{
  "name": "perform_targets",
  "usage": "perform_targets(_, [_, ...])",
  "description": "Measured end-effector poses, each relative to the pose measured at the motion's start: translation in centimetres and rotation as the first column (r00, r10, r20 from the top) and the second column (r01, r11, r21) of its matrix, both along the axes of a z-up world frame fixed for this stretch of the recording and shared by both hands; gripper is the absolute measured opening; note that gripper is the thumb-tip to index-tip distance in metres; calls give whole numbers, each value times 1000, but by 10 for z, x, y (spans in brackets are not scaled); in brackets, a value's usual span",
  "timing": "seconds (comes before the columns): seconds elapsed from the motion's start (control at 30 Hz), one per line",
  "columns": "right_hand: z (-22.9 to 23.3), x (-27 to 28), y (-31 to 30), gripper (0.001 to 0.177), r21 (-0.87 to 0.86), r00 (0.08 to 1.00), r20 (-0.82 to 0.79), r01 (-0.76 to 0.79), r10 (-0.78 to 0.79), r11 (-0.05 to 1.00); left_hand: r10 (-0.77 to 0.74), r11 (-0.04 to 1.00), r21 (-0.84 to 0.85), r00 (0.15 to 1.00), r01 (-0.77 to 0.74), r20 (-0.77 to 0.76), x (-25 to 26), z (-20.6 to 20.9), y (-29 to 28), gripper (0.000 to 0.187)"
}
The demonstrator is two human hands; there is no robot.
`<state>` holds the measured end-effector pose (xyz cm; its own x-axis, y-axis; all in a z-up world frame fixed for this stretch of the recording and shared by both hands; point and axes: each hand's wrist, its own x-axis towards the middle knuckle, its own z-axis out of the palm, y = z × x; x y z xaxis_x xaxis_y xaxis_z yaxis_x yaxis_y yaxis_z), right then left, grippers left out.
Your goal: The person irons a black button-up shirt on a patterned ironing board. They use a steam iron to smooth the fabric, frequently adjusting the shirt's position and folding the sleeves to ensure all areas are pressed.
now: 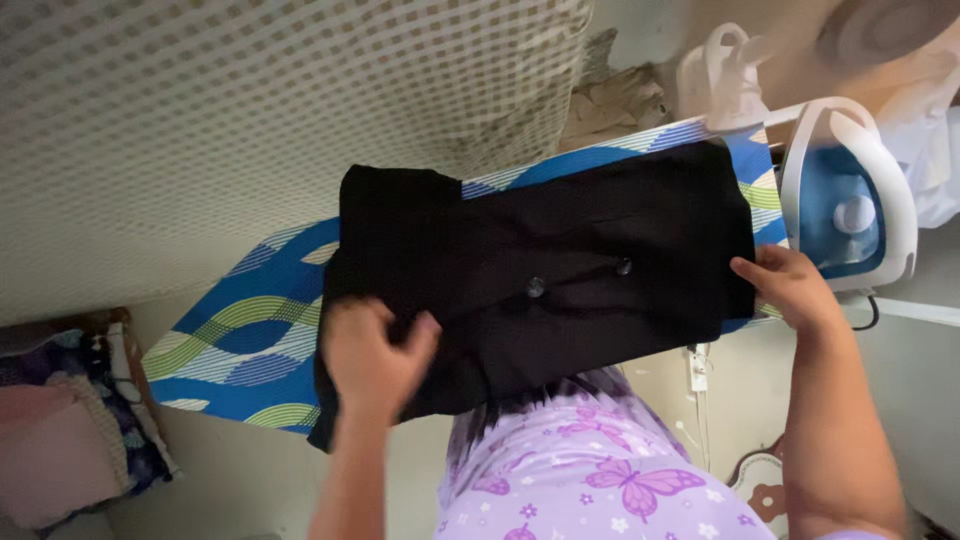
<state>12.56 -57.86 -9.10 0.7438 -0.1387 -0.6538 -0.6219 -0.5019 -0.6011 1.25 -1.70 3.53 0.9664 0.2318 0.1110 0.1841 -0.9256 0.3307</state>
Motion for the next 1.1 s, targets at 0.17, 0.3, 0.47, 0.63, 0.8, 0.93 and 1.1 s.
perform_targets(0.17, [4,-20,31,36,197,998,14,53,-57,979,-95,995,4,993,96,-65,-57,-42,-41,45])
perform_targets(0.3, [-7,-21,21,34,-68,970,235,-41,56,997,-149,975,-188,975,117,-164,-67,-62,-21,23])
perform_targets(0.47, [22,-17,1,42,263,953,162,209,-257,942,-219,946,-248,976,209,-13,-96,-46,10,15])
perform_targets(0.63, [55,-66,65,45,-728,489,556,-104,672,678,-203,978,-40,977,206,66,-130,-39,-1,19])
perform_targets(0.8, [45,-107,150,58,-778,274,476,-311,836,545,-134,990,73,979,124,153,-141,-62,-14,26])
perform_targets(0.93, [24,-112,127,31,-696,244,632,-240,736,677,-231,971,135,919,198,320,-149,-58,0,21])
perform_targets(1.1, [32,-126,109,13,-548,252,698,-416,671,726,-310,950,43,923,308,229,-159,-45,0,16])
